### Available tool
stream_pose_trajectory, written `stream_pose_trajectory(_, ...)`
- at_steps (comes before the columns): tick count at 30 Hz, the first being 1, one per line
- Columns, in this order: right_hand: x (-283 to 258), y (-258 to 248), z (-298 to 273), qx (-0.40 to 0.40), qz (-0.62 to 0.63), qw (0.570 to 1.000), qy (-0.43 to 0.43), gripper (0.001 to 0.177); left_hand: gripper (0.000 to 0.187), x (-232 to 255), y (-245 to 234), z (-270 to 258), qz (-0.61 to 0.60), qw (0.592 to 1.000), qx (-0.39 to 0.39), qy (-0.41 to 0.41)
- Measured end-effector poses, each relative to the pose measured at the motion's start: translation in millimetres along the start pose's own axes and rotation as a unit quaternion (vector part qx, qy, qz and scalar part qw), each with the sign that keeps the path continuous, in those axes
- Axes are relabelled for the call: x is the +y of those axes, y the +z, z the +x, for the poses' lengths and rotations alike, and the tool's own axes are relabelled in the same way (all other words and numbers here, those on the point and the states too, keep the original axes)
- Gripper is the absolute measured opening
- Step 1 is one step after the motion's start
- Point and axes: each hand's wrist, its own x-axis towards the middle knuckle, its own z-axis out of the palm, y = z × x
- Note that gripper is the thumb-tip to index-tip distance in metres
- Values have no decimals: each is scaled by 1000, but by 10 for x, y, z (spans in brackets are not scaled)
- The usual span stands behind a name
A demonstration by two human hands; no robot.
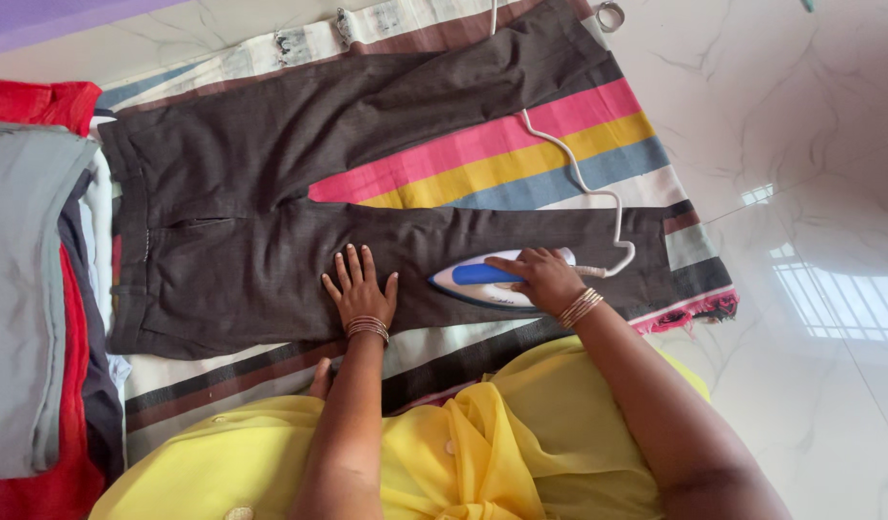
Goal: The person irons a pair of grey trousers and then a pair of dark brown trousers on a striped mat. They use a handheld electric iron to smooth the fabric, folding and repositioning the garments as needed.
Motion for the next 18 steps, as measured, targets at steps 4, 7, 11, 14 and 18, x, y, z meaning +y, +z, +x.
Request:
stream_pose_trajectory(4, 82, -52, 105, 36, -1, 999, 36, 64, 81, 7, -8, 2, 1, 1000, 2, 0)
stream_pose_trajectory(7, 522, -173, 161, 79, -32, 987, 137, 70, 81, 4, -24, 10, -3, 1000, -5, -1)
stream_pose_trajectory(11, 979, -240, -74, 120, 32, 967, 221, 71, 81, 1, -27, -1, -15, 1000, -2, 0)
stream_pose_trajectory(14, 919, -185, -166, 102, 31, 984, 141, 72, 81, 7, -19, 12, -6, 1000, -7, -3)
stream_pose_trajectory(18, 468, -31, -109, 26, -4, 999, 29, 75, 81, -6, -3, 11, -4, 1000, -8, -2)
